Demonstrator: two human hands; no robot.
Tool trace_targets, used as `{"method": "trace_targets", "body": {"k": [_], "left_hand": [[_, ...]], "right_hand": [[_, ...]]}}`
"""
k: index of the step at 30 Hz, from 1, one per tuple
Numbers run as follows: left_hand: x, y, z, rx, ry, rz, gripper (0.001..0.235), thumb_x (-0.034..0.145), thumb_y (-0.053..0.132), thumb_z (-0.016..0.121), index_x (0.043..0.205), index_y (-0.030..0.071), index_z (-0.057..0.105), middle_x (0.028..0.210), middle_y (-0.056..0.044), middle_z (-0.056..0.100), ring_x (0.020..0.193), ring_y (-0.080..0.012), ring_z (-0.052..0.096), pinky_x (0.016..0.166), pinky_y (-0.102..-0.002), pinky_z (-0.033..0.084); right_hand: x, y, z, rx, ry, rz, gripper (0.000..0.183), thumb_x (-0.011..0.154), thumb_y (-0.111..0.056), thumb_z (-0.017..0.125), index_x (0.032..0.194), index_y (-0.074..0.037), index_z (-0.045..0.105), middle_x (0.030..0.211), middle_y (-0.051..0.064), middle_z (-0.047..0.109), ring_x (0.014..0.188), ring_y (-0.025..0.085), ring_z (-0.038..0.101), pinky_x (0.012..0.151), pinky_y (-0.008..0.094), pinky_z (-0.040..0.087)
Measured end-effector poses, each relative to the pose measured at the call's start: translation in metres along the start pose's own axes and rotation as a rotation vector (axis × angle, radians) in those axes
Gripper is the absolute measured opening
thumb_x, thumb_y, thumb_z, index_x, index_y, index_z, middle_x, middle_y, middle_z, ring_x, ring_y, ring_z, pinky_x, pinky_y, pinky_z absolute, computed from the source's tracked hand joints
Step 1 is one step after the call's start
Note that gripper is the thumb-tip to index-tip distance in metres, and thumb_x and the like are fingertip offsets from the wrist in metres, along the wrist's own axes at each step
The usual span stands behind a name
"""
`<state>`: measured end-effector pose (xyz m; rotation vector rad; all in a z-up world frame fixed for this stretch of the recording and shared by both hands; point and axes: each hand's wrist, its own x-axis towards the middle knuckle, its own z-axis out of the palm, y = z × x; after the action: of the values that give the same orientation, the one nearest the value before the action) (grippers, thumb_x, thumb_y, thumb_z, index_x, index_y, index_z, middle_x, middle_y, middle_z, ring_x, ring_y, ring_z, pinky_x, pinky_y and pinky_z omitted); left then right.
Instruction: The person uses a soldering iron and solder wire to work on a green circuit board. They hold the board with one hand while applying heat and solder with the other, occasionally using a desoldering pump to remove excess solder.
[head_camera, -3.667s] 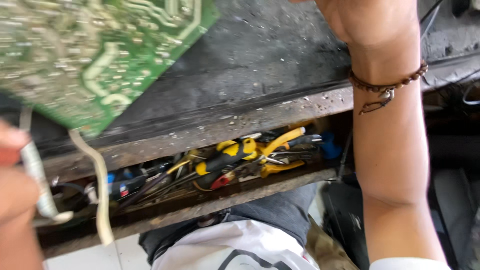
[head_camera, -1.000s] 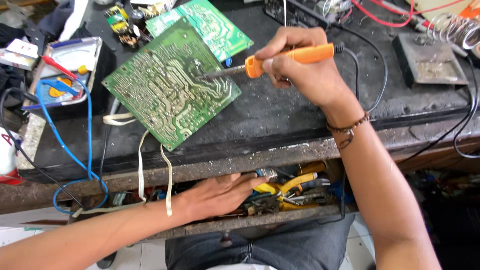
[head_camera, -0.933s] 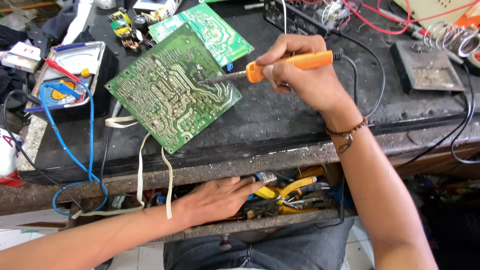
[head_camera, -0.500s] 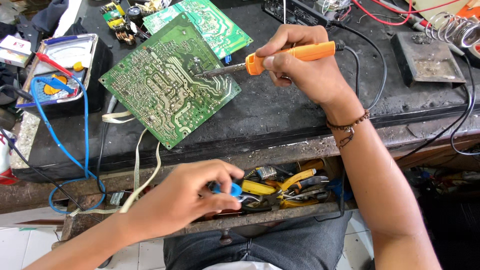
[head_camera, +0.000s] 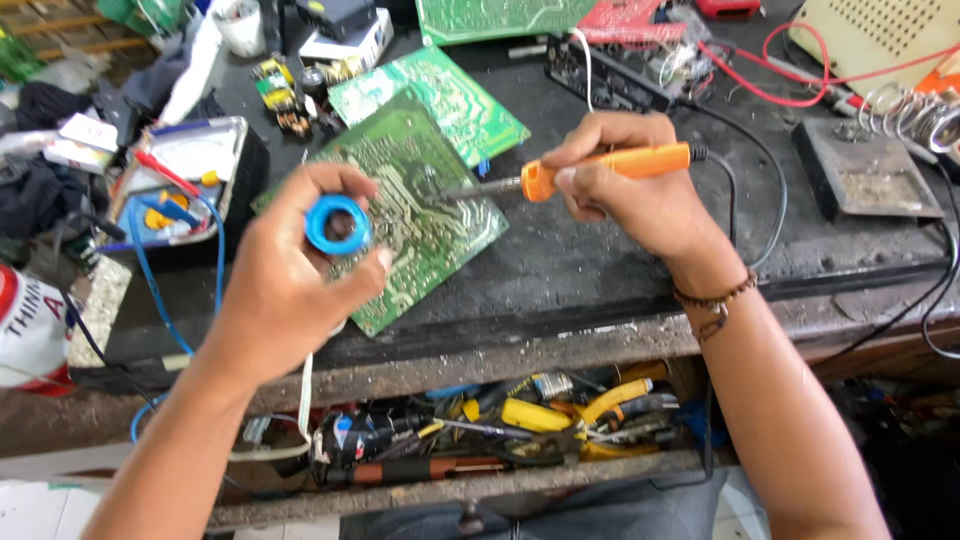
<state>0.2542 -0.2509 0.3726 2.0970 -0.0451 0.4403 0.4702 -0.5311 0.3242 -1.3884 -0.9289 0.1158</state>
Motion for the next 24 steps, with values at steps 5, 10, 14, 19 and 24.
{"method": "trace_targets", "body": {"k": [5,10,14,19,24], "left_hand": [[0.006,-0.007,0.003,0.040,0.066,0.064,0.035,0.103,-0.001,0.072,0.138,0.009,0.070,0.129,-0.007,0.072,0.103,-0.0142,0.065,0.093,-0.028,0.059],[0.005,-0.039,0.014,-0.259,0.022,0.155,0.023,0.104,0.004,0.061,0.127,0.005,0.056,0.124,-0.013,0.065,0.117,-0.0219,0.066,0.108,-0.033,0.066],[-0.008,-0.032,0.034,-0.316,0.067,0.189,0.016,0.106,0.007,0.066,0.120,0.010,0.058,0.118,-0.009,0.065,0.111,-0.0168,0.065,0.088,-0.028,0.058],[-0.025,-0.031,0.055,-0.293,0.077,0.304,0.020,0.108,0.010,0.067,0.101,0.015,0.049,0.104,-0.009,0.063,0.094,-0.0200,0.060,0.088,-0.035,0.048],[-0.028,-0.025,0.053,-0.279,-0.002,0.318,0.012,0.109,0.014,0.068,0.104,0.013,0.057,0.101,-0.009,0.066,0.088,-0.0169,0.062,0.076,-0.029,0.046]], "right_hand": [[0.000,-0.001,-0.001,0.023,-0.026,0.021,0.004,0.100,0.004,0.072,0.102,0.003,0.075,0.069,0.013,0.061,0.055,0.016,0.048,0.054,0.028,0.039],[-0.001,-0.004,0.008,0.191,0.149,-0.066,0.015,0.107,-0.008,0.064,0.095,-0.001,0.068,0.067,0.016,0.053,0.046,0.015,0.043,0.044,0.029,0.028],[-0.011,-0.011,0.028,-0.038,0.349,-0.269,0.069,0.116,-0.065,0.058,0.138,0.001,0.059,0.080,0.016,0.056,0.055,0.017,0.053,0.051,0.030,0.051],[-0.040,-0.024,0.064,-0.360,0.330,-0.470,0.037,0.121,-0.040,0.057,0.111,-0.009,0.074,0.071,0.005,0.075,0.051,0.009,0.065,0.056,0.023,0.054],[-0.043,-0.038,0.078,-0.406,0.056,-0.587,0.016,0.107,-0.017,0.079,0.113,-0.012,0.066,0.113,0.019,0.086,0.095,0.030,0.091,0.084,0.035,0.071]]}}
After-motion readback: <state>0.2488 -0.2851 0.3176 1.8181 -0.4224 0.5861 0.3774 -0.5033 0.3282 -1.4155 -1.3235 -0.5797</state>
